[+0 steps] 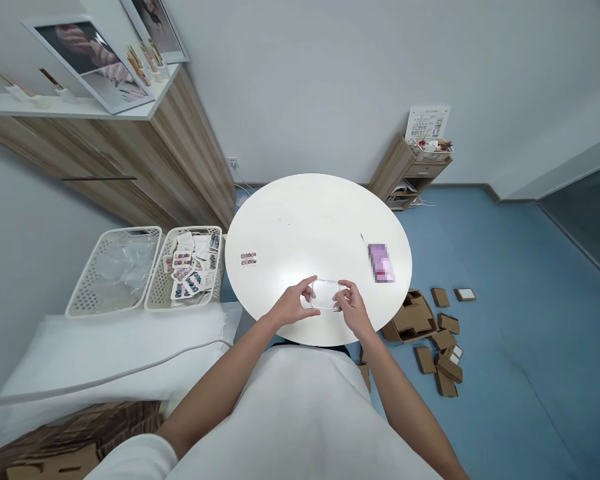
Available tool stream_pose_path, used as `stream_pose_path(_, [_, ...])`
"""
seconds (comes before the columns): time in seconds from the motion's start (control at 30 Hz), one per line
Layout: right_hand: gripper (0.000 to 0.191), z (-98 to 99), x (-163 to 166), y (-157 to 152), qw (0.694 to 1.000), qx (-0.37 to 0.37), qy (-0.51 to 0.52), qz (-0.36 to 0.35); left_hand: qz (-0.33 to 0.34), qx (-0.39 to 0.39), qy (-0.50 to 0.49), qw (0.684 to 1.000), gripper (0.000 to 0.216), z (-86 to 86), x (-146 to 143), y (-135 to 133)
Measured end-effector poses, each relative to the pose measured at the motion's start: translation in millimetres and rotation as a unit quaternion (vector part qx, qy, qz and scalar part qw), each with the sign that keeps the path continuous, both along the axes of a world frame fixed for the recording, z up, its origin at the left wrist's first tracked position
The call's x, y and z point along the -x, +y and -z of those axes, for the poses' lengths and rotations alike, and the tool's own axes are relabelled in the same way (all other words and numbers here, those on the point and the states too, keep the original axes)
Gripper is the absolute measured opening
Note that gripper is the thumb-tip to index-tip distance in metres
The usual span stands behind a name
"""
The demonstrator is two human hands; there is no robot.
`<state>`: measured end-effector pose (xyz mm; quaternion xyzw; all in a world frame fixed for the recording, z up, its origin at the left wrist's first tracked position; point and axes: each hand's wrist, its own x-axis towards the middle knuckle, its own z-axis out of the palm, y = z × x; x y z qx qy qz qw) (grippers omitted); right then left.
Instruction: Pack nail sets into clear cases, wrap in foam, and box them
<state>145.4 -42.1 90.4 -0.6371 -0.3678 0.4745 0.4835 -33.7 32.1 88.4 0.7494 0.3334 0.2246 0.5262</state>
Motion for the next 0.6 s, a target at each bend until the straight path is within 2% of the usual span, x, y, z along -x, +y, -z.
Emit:
stream_pose_path(0.2, [0.039,-5.5,-7,-1,0.987,-0.043,-0.153,-0.007,0.002,0.025,-0.048,0.999,0.076,0.2,-4,5])
stream_pose_path(0.27, [0.042,-12.7,-15,0,0.976,-0.08,-0.198,-0.047,-0.008,0.035,-0.057,0.998,0.075,-1.6,-5,6])
stream_pose_path(0.43, [0.054,-29.7,-39,9,0.935,-0.125,-0.245,-0.222,-0.011,0.067,-0.062,0.996,0.073,-4.5,-9,7])
stream_pose_path(0.5, [0.051,-30.5,-45,14,0.928,-0.129,-0.241,-0.253,-0.014,0.074,-0.066,0.995,0.073,-3.5,-13,6])
stream_pose_path(0.6, [0.041,-26.9,-51,20,0.928,-0.154,-0.239,-0.243,-0.031,0.083,-0.083,0.993,0.077,-0.6,-21,2])
